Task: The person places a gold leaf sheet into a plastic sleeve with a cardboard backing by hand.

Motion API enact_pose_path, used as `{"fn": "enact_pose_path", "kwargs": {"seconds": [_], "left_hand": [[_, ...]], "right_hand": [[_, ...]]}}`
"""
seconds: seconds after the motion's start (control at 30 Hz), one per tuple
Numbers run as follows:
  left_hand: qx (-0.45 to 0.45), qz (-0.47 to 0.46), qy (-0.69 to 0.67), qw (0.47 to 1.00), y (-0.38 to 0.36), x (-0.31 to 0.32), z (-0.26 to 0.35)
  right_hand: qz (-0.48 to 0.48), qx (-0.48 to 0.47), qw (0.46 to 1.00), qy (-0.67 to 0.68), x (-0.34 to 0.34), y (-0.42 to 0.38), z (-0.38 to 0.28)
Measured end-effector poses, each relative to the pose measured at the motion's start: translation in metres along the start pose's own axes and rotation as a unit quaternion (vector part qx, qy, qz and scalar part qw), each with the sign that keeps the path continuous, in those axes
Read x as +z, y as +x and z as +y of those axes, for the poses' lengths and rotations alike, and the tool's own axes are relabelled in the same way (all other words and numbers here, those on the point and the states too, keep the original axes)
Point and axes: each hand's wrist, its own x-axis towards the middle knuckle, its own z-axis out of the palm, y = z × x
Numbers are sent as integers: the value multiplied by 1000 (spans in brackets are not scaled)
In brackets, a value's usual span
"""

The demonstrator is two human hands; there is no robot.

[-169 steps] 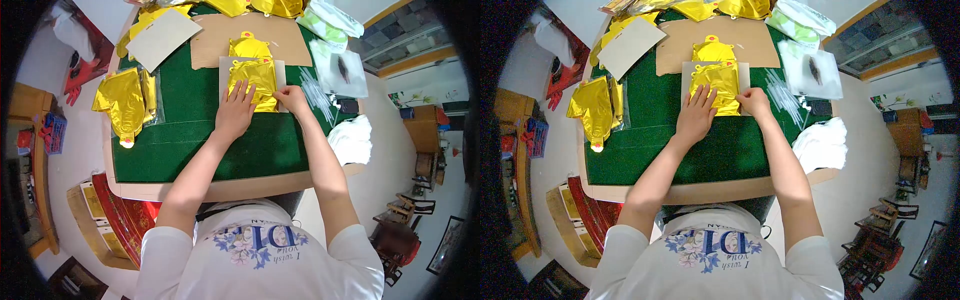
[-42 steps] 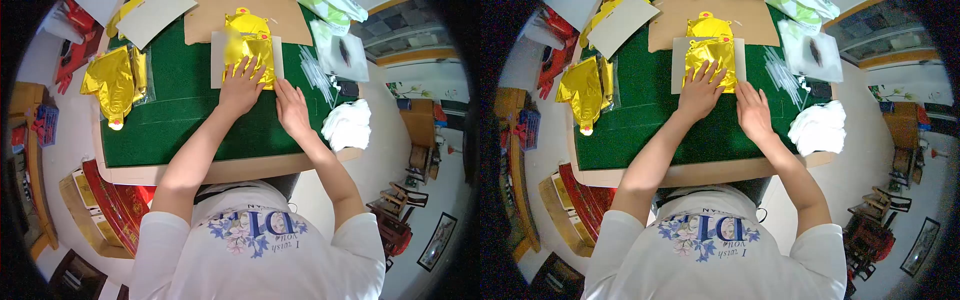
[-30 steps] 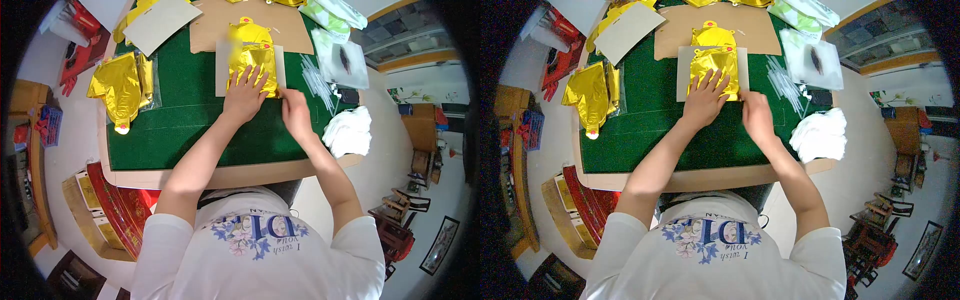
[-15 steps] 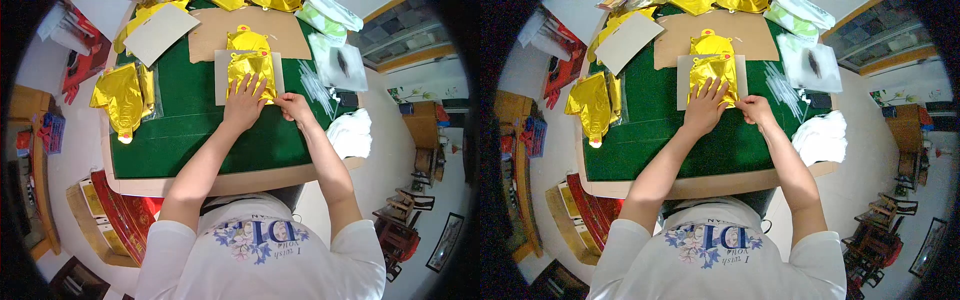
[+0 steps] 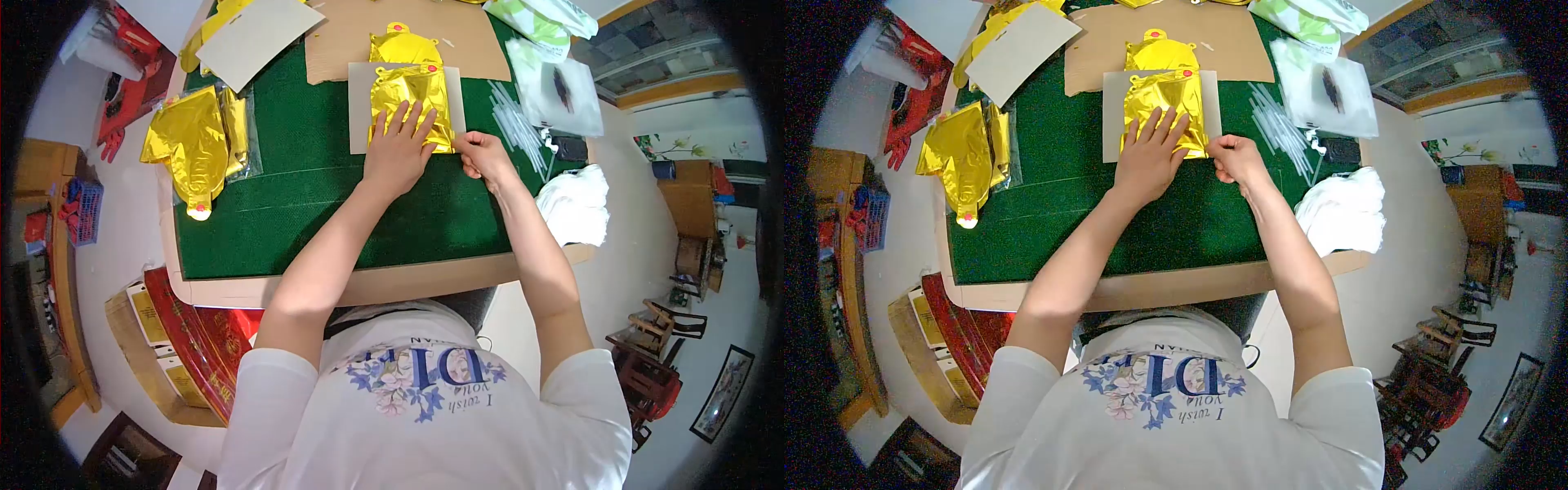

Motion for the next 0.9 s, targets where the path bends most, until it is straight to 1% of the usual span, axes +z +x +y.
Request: {"fn": "enact_pose_path", "kwargs": {"seconds": [0.2, 0.27, 0.37, 0.43, 0.5, 0.67, 0.77, 0.83, 0.9], "left_hand": [[-2, 1, -9, 1000, 0, 0, 0], [-2, 3, -14, 1000, 0, 0, 0], [-2, -2, -6, 1000, 1, 0, 1], [-3, 1, -6, 1000, 1, 1, 0], [-5, -3, -10, 1000, 2, -1, 0], [-6, -18, -2, 1000, 1, -2, 1], [-5, -19, 9, 1000, 1, -2, 1], [-6, -17, 7, 1000, 1, -2, 1], [-6, -15, 6, 1000, 1, 0, 0]], "right_hand": [[6, -6, 1000, 2, 2, 0, 2], [-5, 0, 998, -56, 2, -2, -2], [-22, 0, 998, -52, 1, 0, -2], [-15, 2, 998, -65, 2, -1, -6], [-11, 10, 999, -43, 2, -2, -4], [-24, 12, 999, -39, -1, 0, -4], [-32, 11, 998, -43, 0, 1, -3], [-21, -5, 996, -84, 4, -1, -5], [-29, -4, 996, -79, 2, 2, -4]]}}
